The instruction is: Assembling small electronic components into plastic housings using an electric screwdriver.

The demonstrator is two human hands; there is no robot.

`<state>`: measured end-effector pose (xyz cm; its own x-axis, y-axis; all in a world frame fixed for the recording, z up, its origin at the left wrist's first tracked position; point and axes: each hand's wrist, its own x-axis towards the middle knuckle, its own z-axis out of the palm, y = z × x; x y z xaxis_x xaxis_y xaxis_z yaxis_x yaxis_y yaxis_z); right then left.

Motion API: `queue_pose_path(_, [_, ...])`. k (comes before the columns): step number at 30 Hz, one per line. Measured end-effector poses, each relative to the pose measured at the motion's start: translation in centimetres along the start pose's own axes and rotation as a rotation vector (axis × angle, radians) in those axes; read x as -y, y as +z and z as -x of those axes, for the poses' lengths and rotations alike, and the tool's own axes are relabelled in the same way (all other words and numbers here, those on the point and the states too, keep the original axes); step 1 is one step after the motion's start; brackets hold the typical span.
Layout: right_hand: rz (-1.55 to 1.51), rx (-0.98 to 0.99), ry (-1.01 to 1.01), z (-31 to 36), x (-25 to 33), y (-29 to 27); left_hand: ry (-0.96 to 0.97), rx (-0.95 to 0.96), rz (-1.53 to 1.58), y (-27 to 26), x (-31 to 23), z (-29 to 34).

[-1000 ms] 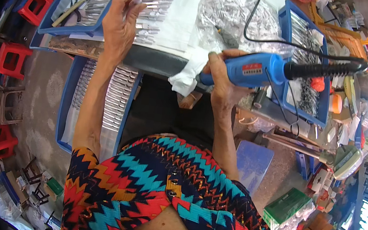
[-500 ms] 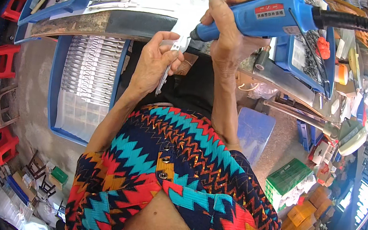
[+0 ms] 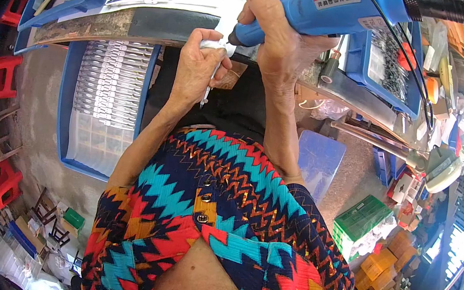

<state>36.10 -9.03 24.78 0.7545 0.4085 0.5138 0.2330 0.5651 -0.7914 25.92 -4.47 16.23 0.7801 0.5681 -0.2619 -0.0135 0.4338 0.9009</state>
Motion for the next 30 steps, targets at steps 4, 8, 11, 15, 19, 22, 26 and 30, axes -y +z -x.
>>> queue_pose_path(4, [0.037, 0.013, -0.013, 0.08, -0.23, 0.14, -0.019, -0.011, 0.034, 0.09, 0.13, -0.13])
queue_pose_path(8, [0.049, 0.016, -0.003, 0.13, -0.39, 0.08, -0.059, -0.014, 0.040, 0.06, -0.17, -0.13])
queue_pose_path(11, [0.023, 0.007, -0.004, 0.14, -0.55, 0.01, -0.053, -0.019, 0.047, 0.05, -0.10, -0.09])
queue_pose_path(15, [0.012, -0.008, 0.015, 0.12, -0.30, 0.16, -0.053, -0.019, 0.069, -0.01, 0.05, -0.15])
queue_pose_path(19, [0.009, 0.019, -0.005, 0.06, -0.44, 0.08, -0.044, -0.015, 0.067, 0.02, 0.09, -0.23])
queue_pose_path(22, [0.017, 0.022, -0.003, 0.01, -0.51, 0.05, -0.040, -0.011, 0.077, -0.08, 0.23, -0.20])
queue_pose_path(26, [0.033, 0.024, -0.017, 0.04, -0.64, 0.00, -0.041, -0.016, 0.096, -0.04, 0.38, -0.24])
queue_pose_path(30, [0.094, 0.031, -0.020, 0.11, -0.73, 0.26, -0.048, -0.010, 0.109, -0.02, 0.29, -0.28])
